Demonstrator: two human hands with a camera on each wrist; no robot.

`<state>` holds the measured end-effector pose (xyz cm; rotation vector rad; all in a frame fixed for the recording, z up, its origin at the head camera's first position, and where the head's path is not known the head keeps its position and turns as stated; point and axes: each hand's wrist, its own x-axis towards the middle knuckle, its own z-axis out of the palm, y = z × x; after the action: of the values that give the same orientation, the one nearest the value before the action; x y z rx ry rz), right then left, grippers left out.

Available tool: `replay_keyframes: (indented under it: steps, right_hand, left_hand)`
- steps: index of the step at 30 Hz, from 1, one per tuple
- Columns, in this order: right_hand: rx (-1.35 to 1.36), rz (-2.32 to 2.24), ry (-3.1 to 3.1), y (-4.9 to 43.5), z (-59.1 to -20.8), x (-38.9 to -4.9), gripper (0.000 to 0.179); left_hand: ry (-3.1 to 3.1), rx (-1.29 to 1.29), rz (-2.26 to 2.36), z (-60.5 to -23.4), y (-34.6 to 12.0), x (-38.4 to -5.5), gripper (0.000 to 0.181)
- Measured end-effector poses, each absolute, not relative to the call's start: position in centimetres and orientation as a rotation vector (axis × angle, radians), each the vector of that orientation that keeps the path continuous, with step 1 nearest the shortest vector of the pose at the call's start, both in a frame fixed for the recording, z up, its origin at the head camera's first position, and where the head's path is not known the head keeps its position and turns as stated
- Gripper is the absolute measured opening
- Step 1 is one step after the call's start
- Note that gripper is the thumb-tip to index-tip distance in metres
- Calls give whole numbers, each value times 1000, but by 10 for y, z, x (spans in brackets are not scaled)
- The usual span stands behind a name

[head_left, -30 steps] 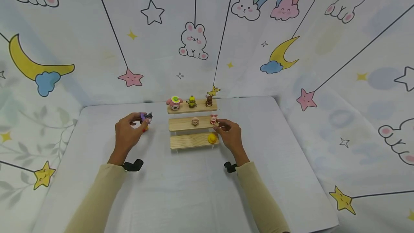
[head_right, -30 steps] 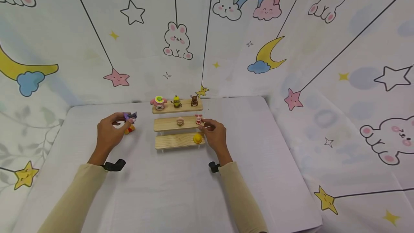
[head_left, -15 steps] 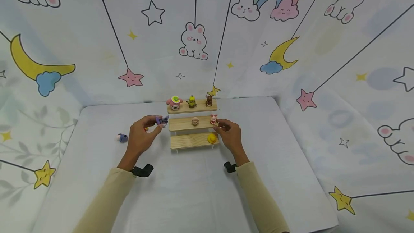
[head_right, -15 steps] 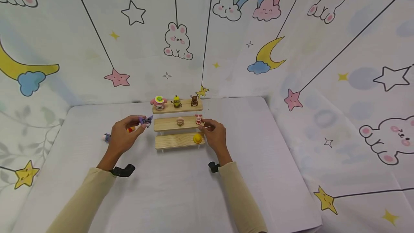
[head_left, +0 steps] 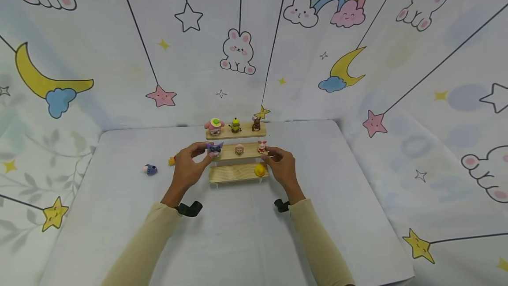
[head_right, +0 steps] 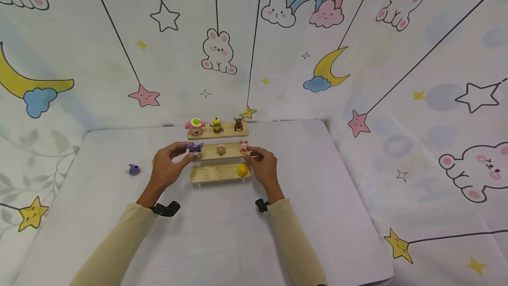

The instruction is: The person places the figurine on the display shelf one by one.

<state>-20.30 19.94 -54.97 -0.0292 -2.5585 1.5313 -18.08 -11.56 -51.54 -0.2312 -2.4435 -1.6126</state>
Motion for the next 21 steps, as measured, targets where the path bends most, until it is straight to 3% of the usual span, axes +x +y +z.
replay_keyframes:
  steps: [21]
  right_hand:
    - [-40, 1545, -2559, 200, -551, -202, 31]
  left_hand:
    - [-2441, -130, -1531, -539, -96, -179, 37]
